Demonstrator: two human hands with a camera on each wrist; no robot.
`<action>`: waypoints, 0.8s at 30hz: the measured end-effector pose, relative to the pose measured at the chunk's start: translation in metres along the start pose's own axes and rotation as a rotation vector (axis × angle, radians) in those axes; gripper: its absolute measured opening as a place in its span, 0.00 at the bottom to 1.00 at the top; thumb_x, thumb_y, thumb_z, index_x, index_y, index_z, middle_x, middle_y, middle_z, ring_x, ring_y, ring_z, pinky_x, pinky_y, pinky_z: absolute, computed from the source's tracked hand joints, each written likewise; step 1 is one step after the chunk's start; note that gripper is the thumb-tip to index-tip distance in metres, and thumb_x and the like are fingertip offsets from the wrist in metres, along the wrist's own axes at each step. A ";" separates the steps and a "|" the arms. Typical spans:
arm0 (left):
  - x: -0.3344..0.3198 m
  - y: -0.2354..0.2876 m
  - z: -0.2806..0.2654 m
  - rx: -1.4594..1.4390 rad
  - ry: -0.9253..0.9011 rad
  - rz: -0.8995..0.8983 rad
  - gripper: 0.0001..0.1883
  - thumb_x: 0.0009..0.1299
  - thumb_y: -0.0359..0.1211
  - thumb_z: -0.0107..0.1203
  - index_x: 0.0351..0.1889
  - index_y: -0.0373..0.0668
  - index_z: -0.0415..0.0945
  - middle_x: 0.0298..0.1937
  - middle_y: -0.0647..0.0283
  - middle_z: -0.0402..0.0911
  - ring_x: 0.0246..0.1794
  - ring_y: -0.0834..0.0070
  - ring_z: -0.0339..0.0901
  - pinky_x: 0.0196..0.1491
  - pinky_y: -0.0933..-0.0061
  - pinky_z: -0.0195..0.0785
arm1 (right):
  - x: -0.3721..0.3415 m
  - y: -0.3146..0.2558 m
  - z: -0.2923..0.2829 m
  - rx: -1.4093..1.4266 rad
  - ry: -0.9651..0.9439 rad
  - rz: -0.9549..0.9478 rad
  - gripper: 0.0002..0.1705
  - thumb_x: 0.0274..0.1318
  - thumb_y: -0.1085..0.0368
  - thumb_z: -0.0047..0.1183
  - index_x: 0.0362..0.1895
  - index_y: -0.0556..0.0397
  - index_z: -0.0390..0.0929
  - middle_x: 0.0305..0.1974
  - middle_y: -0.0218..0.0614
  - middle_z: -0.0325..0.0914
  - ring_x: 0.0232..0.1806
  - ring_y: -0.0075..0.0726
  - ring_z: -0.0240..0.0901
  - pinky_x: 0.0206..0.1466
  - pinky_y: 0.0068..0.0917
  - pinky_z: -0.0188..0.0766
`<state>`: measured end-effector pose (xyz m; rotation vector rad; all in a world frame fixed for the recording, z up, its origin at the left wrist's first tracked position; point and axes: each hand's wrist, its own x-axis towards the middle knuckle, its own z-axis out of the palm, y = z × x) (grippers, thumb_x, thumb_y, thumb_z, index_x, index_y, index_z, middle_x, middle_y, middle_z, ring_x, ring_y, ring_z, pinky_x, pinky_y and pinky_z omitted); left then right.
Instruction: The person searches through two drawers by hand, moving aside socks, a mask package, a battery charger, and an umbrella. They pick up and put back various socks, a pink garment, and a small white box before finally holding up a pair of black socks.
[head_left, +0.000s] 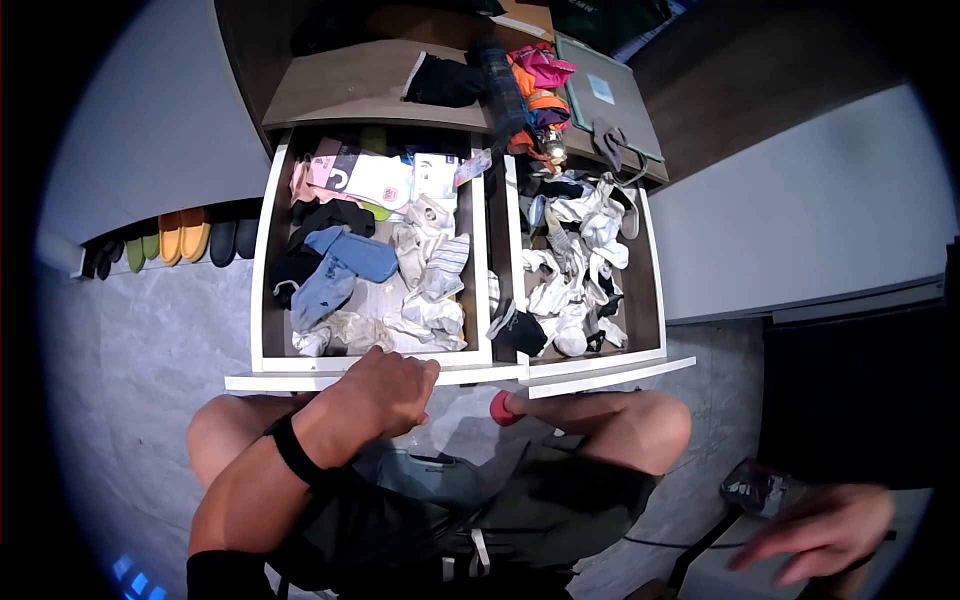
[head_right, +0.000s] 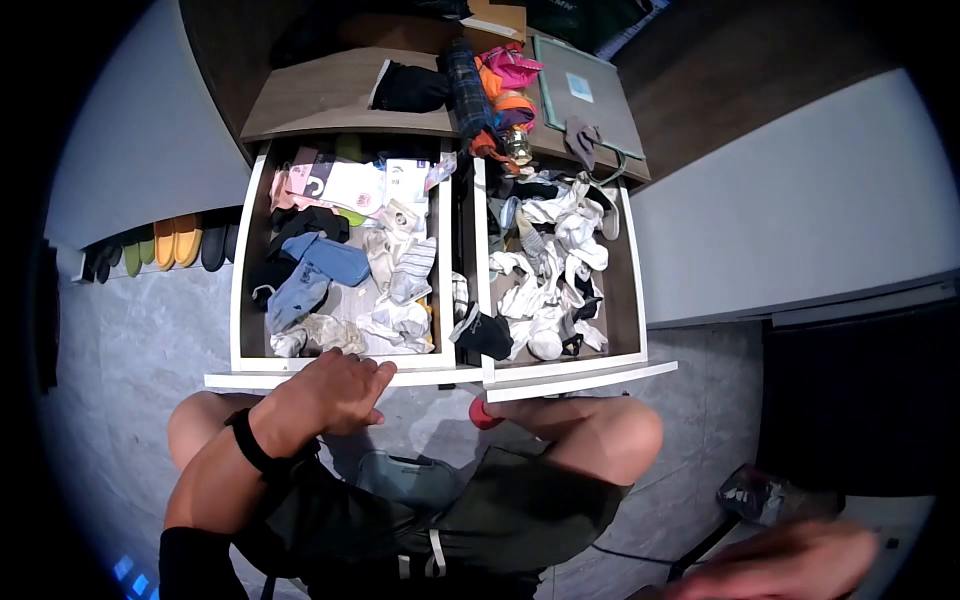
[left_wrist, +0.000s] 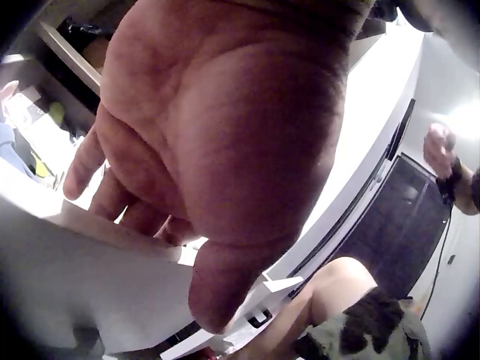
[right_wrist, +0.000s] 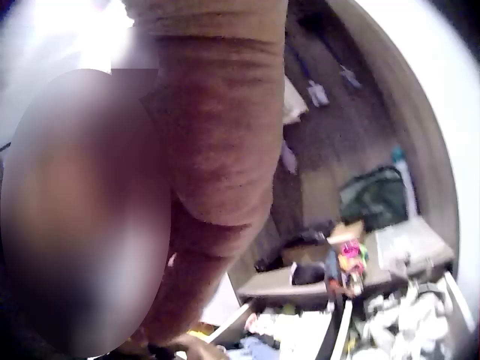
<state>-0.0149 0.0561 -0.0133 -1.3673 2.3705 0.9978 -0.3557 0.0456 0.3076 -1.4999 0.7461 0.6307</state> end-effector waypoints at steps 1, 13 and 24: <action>0.001 0.001 -0.001 0.009 -0.008 -0.006 0.27 0.66 0.44 0.59 0.55 0.35 0.69 0.48 0.50 0.80 0.52 0.55 0.77 0.54 0.53 0.65 | -0.006 -0.011 -0.007 0.003 0.041 -0.082 0.22 0.64 0.58 0.53 0.58 0.55 0.73 0.46 0.41 0.80 0.46 0.35 0.79 0.48 0.29 0.77; -0.007 0.019 -0.003 -0.015 0.090 0.094 0.27 0.64 0.42 0.60 0.57 0.36 0.69 0.59 0.51 0.72 0.57 0.56 0.74 0.58 0.52 0.67 | 0.349 -0.040 -0.119 0.601 0.834 -0.687 0.14 0.66 0.58 0.49 0.51 0.47 0.74 0.35 0.27 0.77 0.33 0.22 0.74 0.34 0.21 0.71; -0.009 0.017 0.003 -0.123 0.145 0.211 0.25 0.60 0.38 0.60 0.52 0.29 0.75 0.57 0.38 0.71 0.57 0.48 0.72 0.58 0.56 0.66 | 0.548 -0.019 -0.091 -0.903 0.330 -0.254 0.56 0.43 0.49 0.67 0.73 0.45 0.50 0.72 0.47 0.49 0.70 0.55 0.54 0.68 0.46 0.59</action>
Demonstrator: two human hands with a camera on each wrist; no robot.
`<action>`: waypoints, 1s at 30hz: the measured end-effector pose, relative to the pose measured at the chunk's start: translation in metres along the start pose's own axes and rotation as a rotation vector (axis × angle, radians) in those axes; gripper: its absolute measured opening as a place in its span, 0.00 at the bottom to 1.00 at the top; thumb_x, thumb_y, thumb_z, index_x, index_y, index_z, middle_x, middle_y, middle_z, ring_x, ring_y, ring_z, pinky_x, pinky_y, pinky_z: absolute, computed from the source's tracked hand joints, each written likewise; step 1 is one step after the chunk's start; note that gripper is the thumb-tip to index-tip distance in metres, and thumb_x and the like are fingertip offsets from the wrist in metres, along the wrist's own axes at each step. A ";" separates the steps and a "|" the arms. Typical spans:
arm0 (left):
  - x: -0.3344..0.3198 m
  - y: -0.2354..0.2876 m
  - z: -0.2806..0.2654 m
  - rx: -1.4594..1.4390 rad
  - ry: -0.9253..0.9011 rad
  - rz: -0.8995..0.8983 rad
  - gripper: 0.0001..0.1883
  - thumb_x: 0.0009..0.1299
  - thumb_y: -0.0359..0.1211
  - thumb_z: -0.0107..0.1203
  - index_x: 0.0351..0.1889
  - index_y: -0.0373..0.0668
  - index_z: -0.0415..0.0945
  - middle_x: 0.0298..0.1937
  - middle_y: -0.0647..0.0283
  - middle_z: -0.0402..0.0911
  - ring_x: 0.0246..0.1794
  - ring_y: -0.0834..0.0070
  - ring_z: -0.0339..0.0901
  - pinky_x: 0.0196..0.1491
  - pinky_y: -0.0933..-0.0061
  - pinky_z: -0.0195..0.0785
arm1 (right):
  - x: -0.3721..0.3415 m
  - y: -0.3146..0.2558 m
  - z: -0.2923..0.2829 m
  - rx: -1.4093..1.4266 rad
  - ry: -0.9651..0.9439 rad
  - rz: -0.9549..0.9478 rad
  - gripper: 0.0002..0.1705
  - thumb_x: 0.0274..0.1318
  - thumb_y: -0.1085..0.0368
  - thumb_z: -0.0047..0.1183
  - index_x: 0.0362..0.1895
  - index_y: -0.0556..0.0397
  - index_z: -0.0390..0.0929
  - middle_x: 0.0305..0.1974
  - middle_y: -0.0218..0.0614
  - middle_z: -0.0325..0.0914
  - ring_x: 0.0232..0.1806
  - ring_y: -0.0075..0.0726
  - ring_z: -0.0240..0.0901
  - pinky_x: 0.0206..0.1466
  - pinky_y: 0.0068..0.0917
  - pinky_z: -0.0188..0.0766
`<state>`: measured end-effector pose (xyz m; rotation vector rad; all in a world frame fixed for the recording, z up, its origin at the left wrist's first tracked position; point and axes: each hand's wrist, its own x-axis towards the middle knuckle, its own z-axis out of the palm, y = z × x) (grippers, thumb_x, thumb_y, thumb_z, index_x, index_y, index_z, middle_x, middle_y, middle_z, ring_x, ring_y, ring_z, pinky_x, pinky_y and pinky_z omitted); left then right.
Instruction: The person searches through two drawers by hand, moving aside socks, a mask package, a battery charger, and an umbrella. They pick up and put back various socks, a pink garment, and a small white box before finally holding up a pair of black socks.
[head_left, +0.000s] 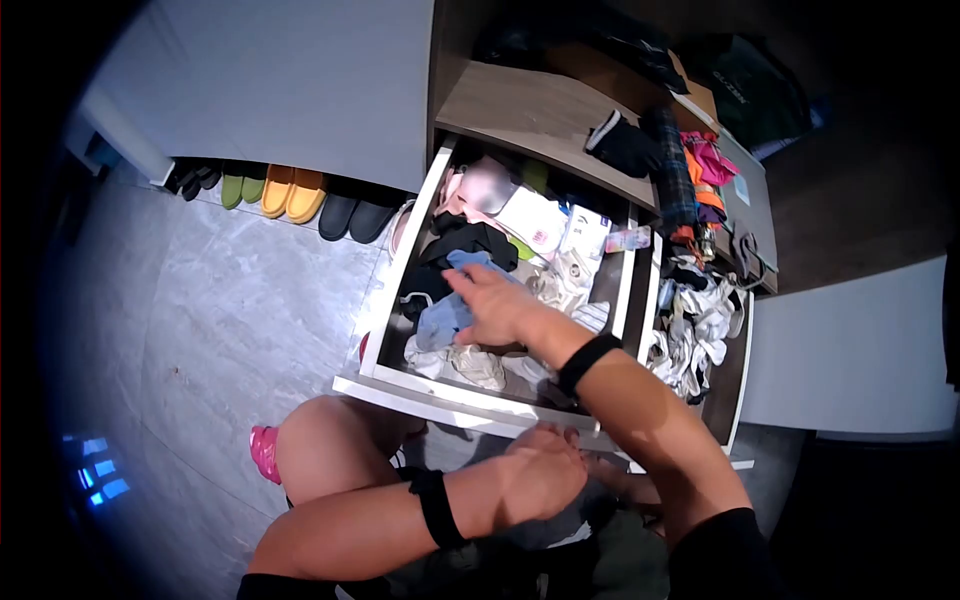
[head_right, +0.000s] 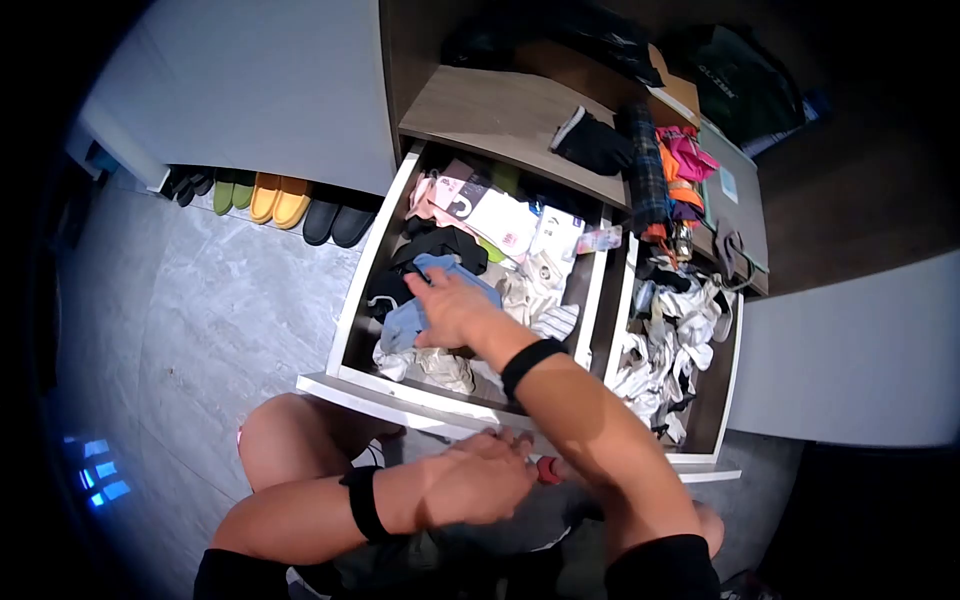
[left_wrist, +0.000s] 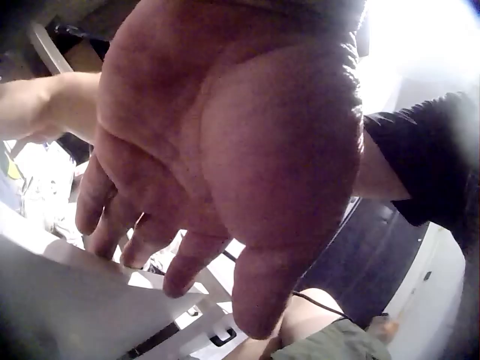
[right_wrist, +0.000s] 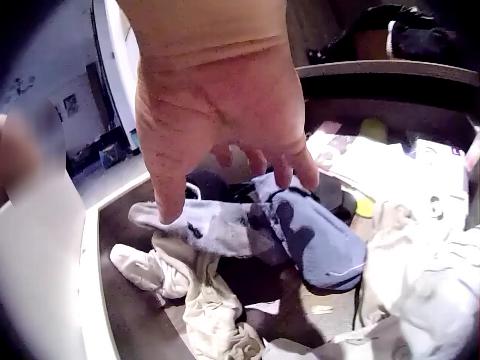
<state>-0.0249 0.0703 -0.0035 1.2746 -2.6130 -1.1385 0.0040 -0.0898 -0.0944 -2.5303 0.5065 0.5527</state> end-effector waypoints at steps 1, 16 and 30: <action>0.000 0.002 0.002 0.007 -0.008 -0.031 0.24 0.60 0.37 0.59 0.51 0.29 0.75 0.57 0.38 0.71 0.57 0.47 0.72 0.58 0.57 0.67 | 0.010 -0.009 0.001 -0.034 0.012 0.010 0.56 0.43 0.49 0.68 0.74 0.43 0.49 0.72 0.48 0.49 0.71 0.56 0.53 0.68 0.50 0.57; -0.017 -0.009 -0.021 -0.333 -0.056 0.014 0.18 0.63 0.34 0.53 0.47 0.32 0.76 0.49 0.43 0.76 0.54 0.51 0.75 0.58 0.56 0.67 | -0.026 0.051 0.017 0.707 -0.154 -0.006 0.16 0.47 0.75 0.60 0.34 0.52 0.64 0.31 0.32 0.69 0.36 0.24 0.67 0.37 0.24 0.66; -0.026 -0.020 -0.052 -0.285 0.318 -0.099 0.10 0.66 0.37 0.55 0.41 0.44 0.75 0.42 0.61 0.78 0.45 0.59 0.78 0.47 0.60 0.71 | -0.136 0.051 -0.016 1.321 0.165 0.068 0.13 0.43 0.77 0.68 0.33 0.57 0.78 0.47 0.29 0.76 0.43 0.18 0.72 0.49 0.21 0.72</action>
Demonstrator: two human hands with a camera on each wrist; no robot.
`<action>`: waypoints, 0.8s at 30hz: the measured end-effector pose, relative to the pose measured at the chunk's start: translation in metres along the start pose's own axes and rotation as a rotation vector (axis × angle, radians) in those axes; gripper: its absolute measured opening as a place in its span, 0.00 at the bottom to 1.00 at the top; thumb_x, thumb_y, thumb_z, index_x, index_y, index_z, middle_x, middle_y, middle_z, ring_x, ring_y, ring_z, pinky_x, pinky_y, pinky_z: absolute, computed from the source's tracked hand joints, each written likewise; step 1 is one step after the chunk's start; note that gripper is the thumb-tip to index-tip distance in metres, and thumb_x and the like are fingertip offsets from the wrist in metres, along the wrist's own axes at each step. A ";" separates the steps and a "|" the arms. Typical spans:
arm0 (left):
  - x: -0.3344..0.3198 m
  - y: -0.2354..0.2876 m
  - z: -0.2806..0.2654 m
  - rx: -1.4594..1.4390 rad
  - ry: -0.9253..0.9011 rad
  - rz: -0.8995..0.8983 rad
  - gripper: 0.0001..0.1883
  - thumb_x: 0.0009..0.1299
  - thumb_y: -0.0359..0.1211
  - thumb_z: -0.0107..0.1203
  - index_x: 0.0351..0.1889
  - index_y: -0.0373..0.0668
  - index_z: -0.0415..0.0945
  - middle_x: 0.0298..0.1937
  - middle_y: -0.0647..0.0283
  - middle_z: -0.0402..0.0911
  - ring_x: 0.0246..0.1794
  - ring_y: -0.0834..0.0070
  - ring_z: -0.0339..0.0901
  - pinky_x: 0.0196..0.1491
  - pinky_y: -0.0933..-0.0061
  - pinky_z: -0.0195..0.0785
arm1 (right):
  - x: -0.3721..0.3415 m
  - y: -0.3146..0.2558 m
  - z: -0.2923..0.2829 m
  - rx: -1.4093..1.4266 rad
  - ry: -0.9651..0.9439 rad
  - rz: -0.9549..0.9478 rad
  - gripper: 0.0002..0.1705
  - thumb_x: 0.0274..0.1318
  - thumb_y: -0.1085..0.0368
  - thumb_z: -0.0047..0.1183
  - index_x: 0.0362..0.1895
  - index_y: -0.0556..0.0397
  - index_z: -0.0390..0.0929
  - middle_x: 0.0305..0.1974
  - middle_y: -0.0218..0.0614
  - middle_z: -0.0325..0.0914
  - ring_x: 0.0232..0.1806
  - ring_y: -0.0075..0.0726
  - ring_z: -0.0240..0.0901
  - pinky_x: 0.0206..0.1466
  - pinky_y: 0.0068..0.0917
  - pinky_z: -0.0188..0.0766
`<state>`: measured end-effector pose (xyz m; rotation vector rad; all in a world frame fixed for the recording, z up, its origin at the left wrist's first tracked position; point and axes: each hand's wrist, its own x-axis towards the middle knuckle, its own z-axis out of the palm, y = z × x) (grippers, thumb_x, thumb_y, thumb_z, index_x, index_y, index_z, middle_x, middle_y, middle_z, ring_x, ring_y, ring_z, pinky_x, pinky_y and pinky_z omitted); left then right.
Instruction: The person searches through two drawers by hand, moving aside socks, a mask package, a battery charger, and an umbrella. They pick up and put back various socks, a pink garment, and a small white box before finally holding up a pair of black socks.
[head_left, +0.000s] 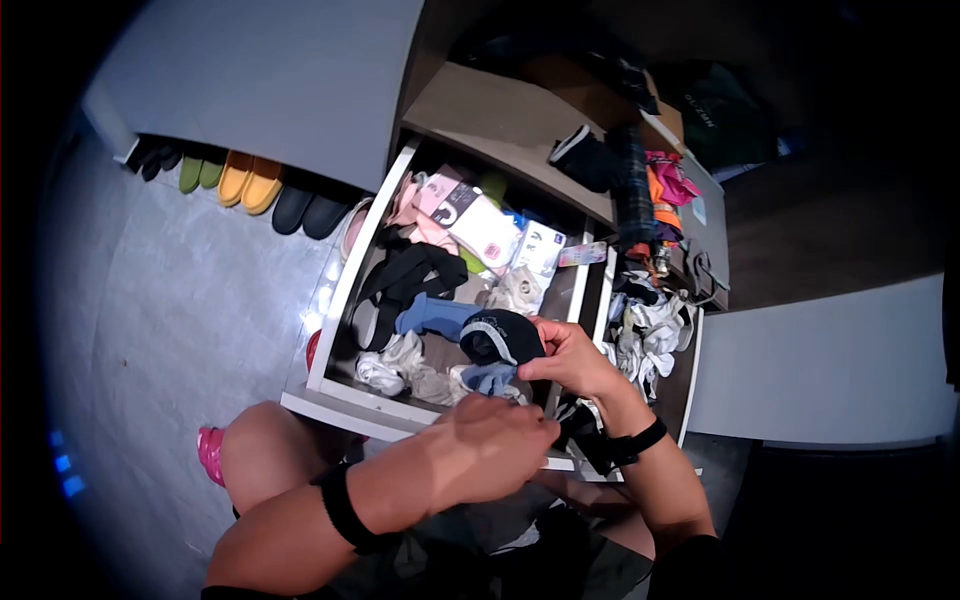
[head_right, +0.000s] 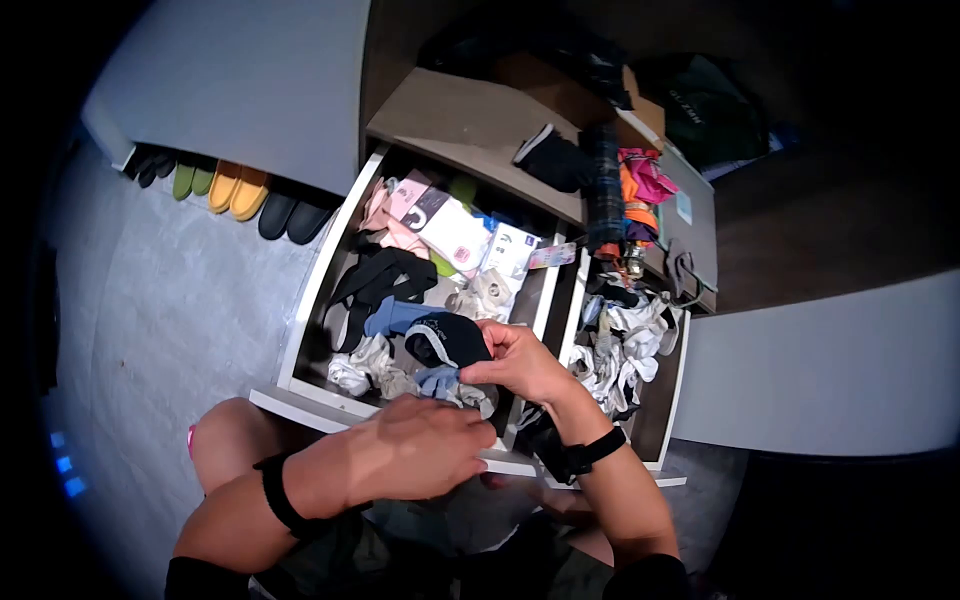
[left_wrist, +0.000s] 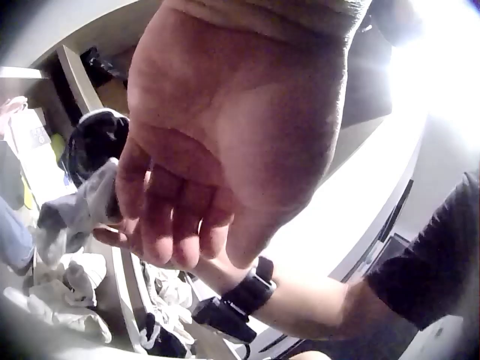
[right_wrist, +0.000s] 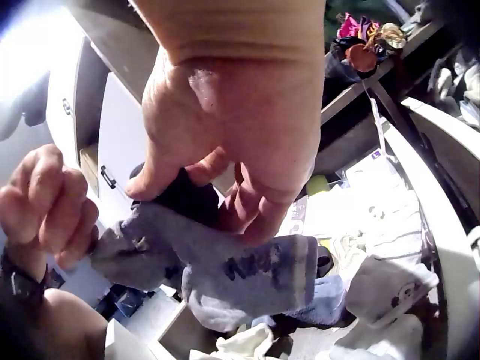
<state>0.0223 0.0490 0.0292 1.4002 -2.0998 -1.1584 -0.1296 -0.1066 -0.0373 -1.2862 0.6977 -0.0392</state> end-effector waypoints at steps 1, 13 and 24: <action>0.002 0.000 -0.003 0.000 0.106 0.019 0.10 0.65 0.36 0.56 0.41 0.44 0.74 0.41 0.60 0.78 0.45 0.59 0.78 0.47 0.60 0.71 | -0.003 -0.001 -0.003 0.058 0.042 0.069 0.13 0.48 0.74 0.67 0.40 0.55 0.80 0.40 0.25 0.79 0.41 0.17 0.73 0.48 0.20 0.72; 0.001 -0.002 -0.014 0.192 0.315 -0.026 0.17 0.62 0.36 0.59 0.48 0.43 0.72 0.51 0.59 0.71 0.51 0.59 0.74 0.51 0.59 0.69 | 0.045 -0.077 -0.065 -0.243 0.515 -0.262 0.17 0.53 0.65 0.65 0.31 0.46 0.65 0.25 0.22 0.72 0.27 0.18 0.72 0.29 0.18 0.67; 0.000 -0.009 0.007 0.266 0.052 -0.051 0.17 0.66 0.32 0.50 0.52 0.39 0.73 0.52 0.55 0.72 0.50 0.58 0.76 0.57 0.53 0.66 | 0.138 -0.126 -0.124 -0.477 0.902 0.177 0.43 0.45 0.48 0.60 0.62 0.57 0.60 0.31 0.34 0.72 0.28 0.27 0.71 0.28 0.28 0.73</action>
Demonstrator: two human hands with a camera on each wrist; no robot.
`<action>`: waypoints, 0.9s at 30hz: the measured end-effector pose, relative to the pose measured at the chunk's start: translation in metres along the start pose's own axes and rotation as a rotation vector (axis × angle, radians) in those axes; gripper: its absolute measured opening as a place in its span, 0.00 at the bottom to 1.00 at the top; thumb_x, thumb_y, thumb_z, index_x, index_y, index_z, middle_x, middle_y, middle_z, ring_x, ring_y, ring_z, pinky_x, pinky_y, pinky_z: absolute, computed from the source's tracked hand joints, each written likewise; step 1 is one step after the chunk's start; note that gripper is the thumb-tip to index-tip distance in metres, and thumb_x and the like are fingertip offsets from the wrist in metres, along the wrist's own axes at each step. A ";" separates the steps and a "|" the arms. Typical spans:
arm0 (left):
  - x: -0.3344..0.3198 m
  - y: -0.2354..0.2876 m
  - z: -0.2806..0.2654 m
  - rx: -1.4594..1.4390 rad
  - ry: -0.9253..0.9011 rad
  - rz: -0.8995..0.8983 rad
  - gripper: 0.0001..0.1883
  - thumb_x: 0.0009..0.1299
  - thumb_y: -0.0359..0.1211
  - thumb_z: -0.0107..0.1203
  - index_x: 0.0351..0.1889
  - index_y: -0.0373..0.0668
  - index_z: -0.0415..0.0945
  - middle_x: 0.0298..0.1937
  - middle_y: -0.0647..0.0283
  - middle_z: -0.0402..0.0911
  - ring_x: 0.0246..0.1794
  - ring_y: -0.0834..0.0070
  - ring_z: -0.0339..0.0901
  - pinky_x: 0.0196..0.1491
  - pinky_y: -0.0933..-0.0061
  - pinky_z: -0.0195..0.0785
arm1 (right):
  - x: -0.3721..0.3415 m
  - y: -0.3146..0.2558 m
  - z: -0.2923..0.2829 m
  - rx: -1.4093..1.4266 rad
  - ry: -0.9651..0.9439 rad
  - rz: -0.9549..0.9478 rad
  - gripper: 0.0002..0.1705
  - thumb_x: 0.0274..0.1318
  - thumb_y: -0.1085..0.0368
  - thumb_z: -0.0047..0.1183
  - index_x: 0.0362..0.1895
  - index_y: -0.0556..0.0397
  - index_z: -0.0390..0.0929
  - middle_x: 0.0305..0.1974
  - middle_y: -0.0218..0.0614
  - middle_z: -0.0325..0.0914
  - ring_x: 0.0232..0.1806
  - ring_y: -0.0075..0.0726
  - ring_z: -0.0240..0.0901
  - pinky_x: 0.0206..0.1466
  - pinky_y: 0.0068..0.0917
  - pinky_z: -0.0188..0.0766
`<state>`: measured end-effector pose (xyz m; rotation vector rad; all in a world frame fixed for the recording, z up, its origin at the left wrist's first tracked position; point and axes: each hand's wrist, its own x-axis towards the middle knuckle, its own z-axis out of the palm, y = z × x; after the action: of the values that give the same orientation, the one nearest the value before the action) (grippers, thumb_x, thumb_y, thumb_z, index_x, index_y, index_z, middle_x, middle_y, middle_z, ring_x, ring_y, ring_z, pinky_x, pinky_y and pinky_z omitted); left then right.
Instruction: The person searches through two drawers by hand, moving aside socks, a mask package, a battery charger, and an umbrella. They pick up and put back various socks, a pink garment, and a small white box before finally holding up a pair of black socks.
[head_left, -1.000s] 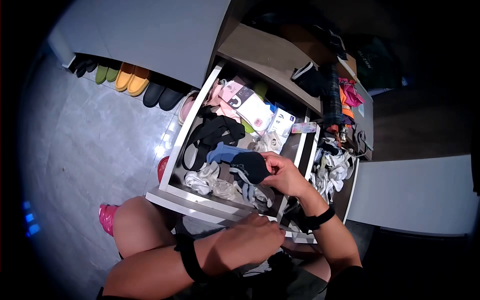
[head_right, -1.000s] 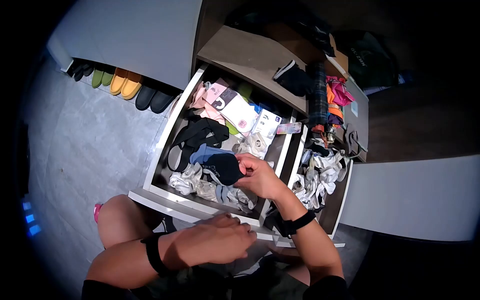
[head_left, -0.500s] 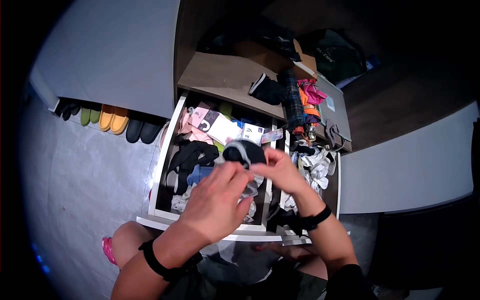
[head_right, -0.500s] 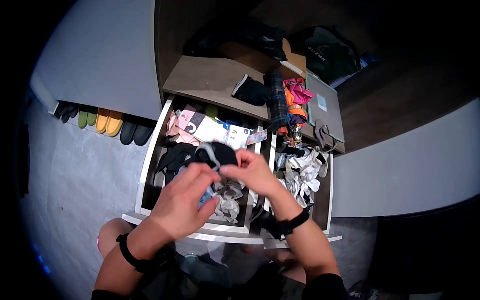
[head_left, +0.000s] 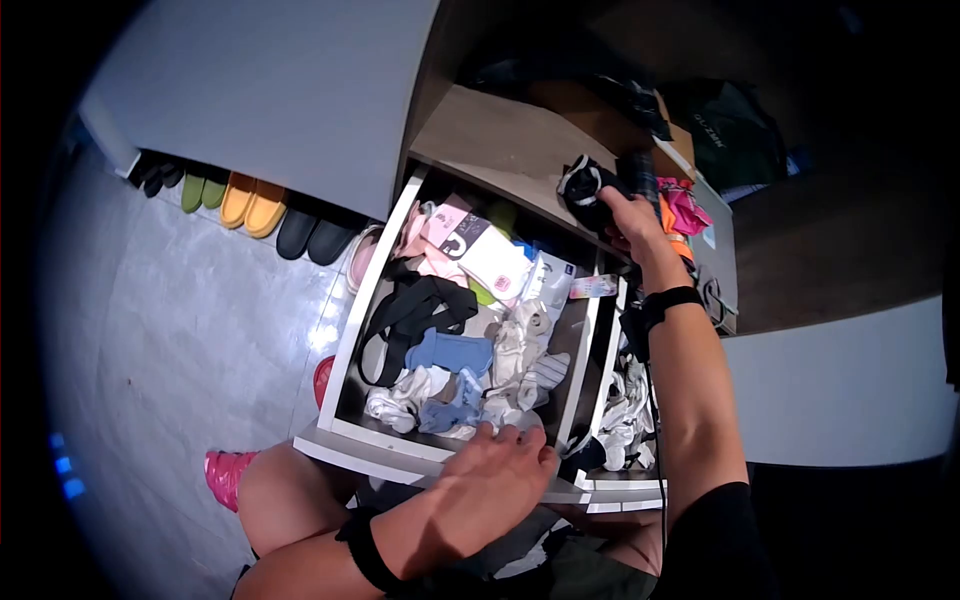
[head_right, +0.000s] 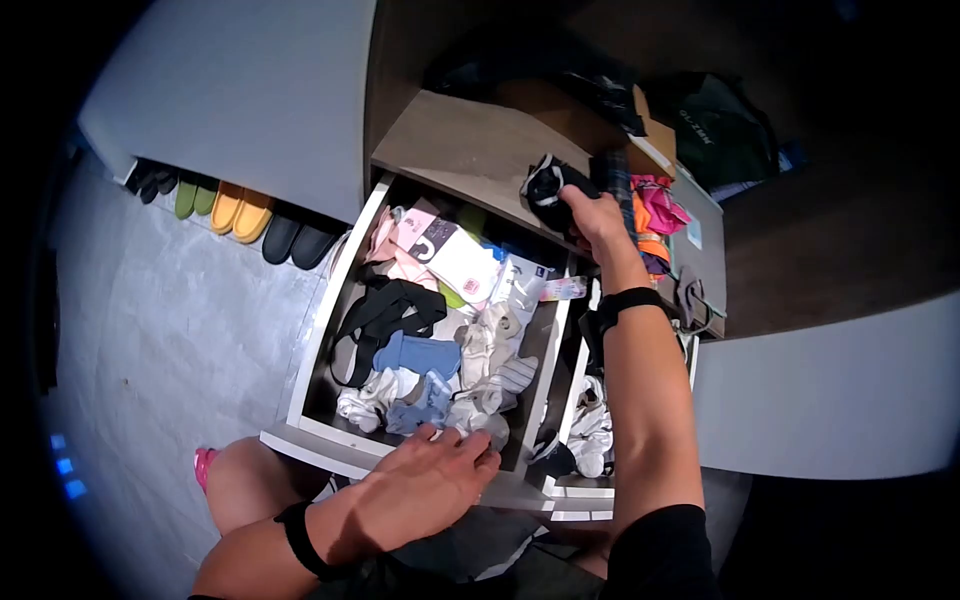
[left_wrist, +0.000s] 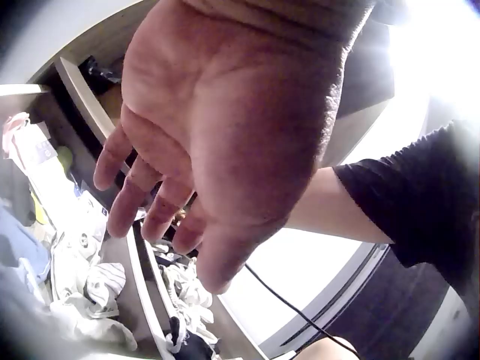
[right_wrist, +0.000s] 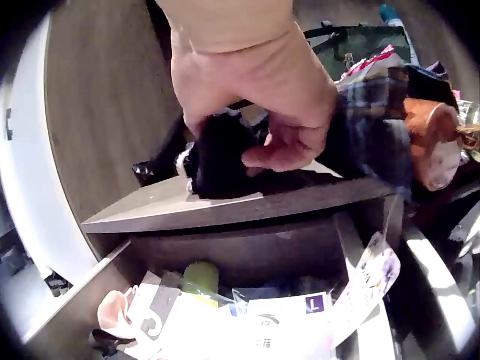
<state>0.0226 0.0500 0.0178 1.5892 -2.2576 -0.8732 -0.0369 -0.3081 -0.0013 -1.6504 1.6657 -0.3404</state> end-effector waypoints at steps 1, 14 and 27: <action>-0.001 -0.001 0.001 -0.017 0.018 -0.007 0.17 0.66 0.32 0.49 0.52 0.38 0.73 0.51 0.54 0.73 0.50 0.58 0.76 0.56 0.53 0.67 | 0.001 -0.005 0.004 -0.015 0.033 -0.022 0.41 0.46 0.47 0.60 0.59 0.58 0.63 0.31 0.34 0.73 0.28 0.27 0.72 0.27 0.27 0.72; -0.015 0.003 0.006 0.102 0.076 0.024 0.18 0.67 0.33 0.47 0.53 0.37 0.75 0.46 0.54 0.79 0.47 0.62 0.78 0.53 0.54 0.65 | -0.075 0.051 0.157 -0.212 -0.644 -0.611 0.43 0.51 0.52 0.65 0.67 0.56 0.61 0.50 0.43 0.75 0.51 0.37 0.73 0.56 0.31 0.70; -0.010 0.000 0.009 0.098 0.143 -0.030 0.18 0.64 0.32 0.48 0.50 0.37 0.75 0.47 0.54 0.80 0.50 0.61 0.78 0.58 0.55 0.66 | -0.086 0.083 0.173 0.187 -0.829 -0.204 0.18 0.52 0.71 0.58 0.49 0.52 0.77 0.35 0.29 0.80 0.35 0.21 0.75 0.34 0.20 0.72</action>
<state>0.0221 0.0626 0.0116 1.6748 -2.2120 -0.6420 0.0062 -0.1624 -0.1468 -1.5192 0.8256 0.0964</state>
